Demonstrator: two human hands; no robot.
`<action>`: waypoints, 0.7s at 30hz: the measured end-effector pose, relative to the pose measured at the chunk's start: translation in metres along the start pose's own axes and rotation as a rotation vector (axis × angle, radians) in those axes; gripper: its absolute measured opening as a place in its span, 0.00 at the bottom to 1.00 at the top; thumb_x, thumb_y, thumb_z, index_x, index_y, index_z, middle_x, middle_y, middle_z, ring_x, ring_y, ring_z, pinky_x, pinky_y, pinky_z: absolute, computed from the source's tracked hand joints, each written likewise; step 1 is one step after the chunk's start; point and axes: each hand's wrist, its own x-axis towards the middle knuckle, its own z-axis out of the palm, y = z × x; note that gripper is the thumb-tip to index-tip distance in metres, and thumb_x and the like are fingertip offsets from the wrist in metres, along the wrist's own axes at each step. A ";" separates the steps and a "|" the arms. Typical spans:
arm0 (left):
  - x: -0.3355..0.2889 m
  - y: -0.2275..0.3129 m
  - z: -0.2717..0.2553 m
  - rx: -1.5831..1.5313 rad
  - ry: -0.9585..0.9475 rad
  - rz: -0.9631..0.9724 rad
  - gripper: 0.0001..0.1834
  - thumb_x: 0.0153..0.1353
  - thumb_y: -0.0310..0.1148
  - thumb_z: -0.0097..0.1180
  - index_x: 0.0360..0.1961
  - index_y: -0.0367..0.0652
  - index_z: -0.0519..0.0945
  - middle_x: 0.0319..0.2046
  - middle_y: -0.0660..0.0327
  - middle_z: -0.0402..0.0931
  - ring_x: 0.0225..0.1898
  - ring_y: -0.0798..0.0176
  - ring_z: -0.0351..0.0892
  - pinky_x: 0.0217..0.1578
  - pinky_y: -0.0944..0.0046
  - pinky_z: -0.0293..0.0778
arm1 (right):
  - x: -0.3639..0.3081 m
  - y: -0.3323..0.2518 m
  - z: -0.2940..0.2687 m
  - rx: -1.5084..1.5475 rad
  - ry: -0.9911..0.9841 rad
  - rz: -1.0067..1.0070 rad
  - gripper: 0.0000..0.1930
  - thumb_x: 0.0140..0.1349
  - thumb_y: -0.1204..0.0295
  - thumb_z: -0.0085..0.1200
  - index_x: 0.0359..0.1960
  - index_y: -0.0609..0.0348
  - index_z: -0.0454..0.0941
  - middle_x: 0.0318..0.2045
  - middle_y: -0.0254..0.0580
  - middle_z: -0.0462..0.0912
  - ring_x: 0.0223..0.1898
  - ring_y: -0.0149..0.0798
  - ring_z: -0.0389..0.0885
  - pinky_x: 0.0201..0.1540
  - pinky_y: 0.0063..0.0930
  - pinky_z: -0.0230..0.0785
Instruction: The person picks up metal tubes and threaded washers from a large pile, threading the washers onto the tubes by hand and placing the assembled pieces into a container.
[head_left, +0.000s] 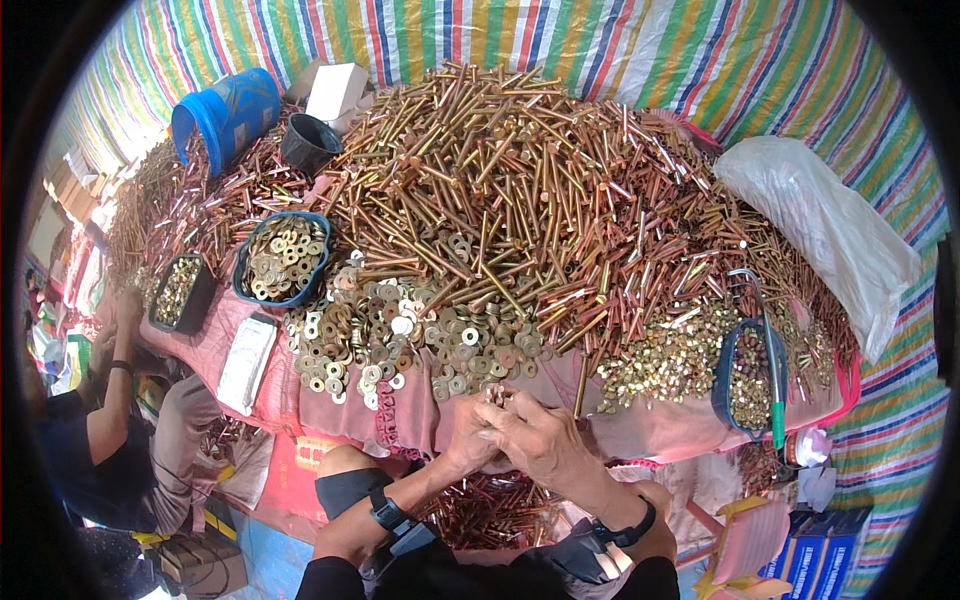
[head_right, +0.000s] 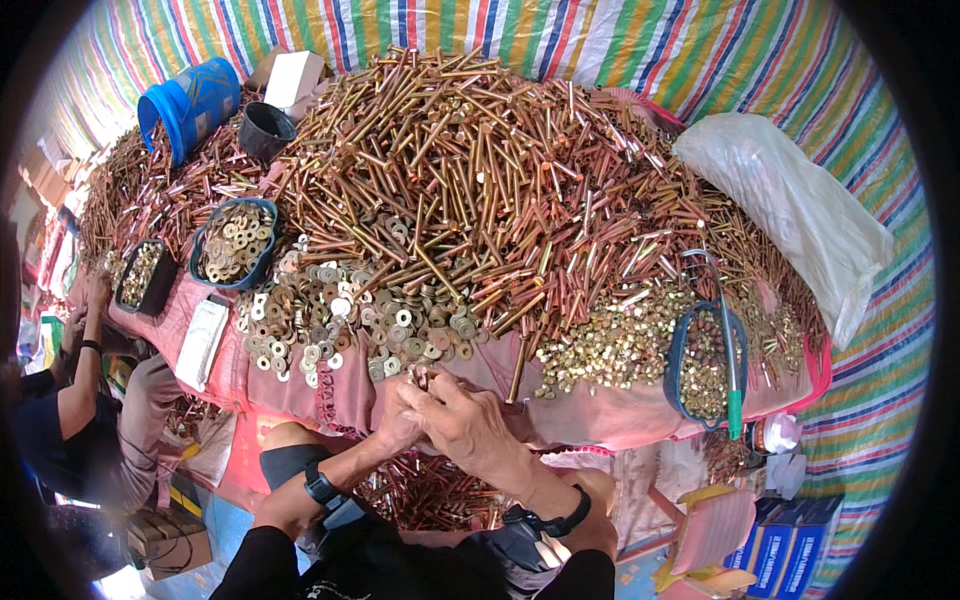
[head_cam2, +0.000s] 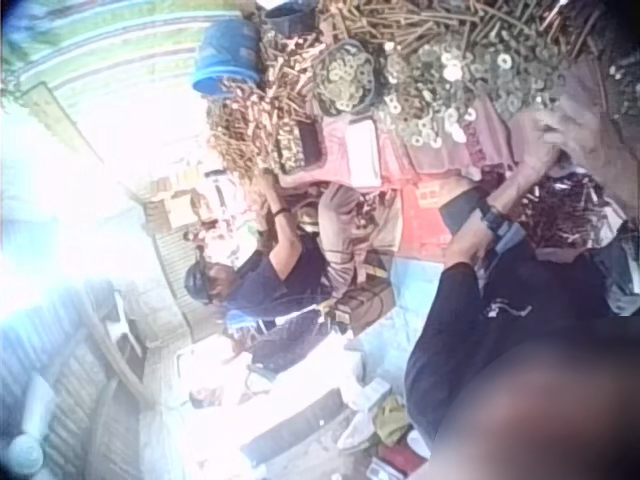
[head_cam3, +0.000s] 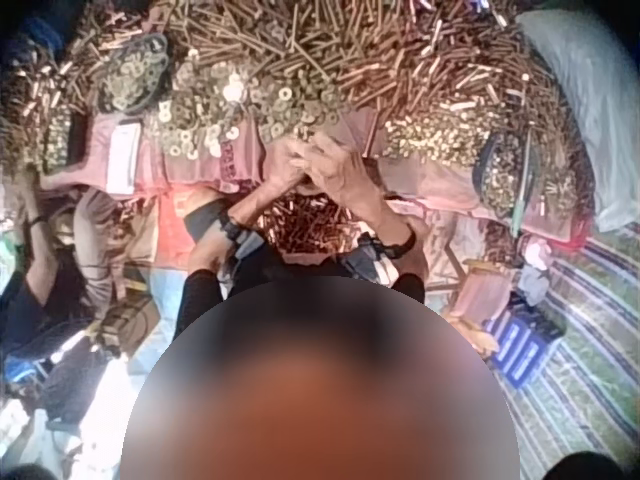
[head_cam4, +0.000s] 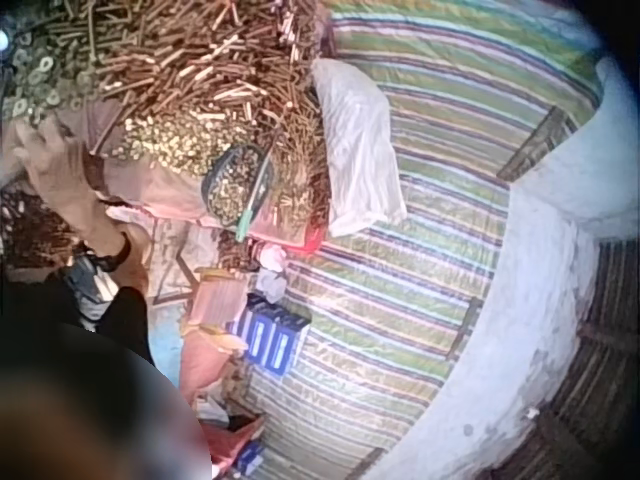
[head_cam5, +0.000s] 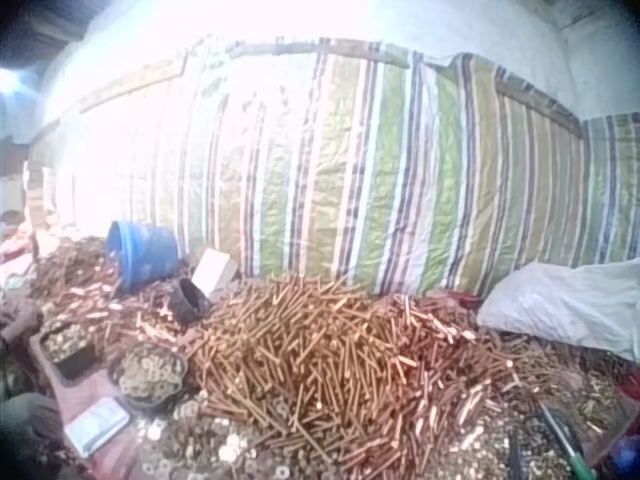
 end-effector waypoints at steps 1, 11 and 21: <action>0.001 -0.002 -0.004 0.101 0.026 -0.003 0.23 0.61 0.42 0.75 0.47 0.34 0.82 0.38 0.65 0.83 0.38 0.72 0.79 0.39 0.66 0.78 | 0.002 0.000 0.002 -0.078 -0.002 -0.021 0.17 0.64 0.72 0.66 0.53 0.56 0.80 0.38 0.47 0.77 0.30 0.52 0.85 0.28 0.43 0.78; 0.007 -0.003 -0.002 0.344 0.073 -0.025 0.15 0.64 0.34 0.72 0.46 0.36 0.84 0.35 0.68 0.83 0.35 0.75 0.77 0.37 0.69 0.76 | -0.003 -0.009 -0.030 0.179 0.363 0.277 0.07 0.63 0.77 0.68 0.35 0.64 0.80 0.31 0.41 0.84 0.27 0.32 0.85 0.26 0.29 0.78; 0.006 0.023 0.011 0.173 0.293 -0.169 0.10 0.70 0.32 0.68 0.48 0.39 0.85 0.36 0.68 0.85 0.34 0.77 0.79 0.35 0.71 0.76 | -0.030 0.042 0.021 1.085 0.343 0.911 0.12 0.73 0.69 0.61 0.48 0.66 0.75 0.30 0.44 0.86 0.28 0.30 0.86 0.31 0.23 0.80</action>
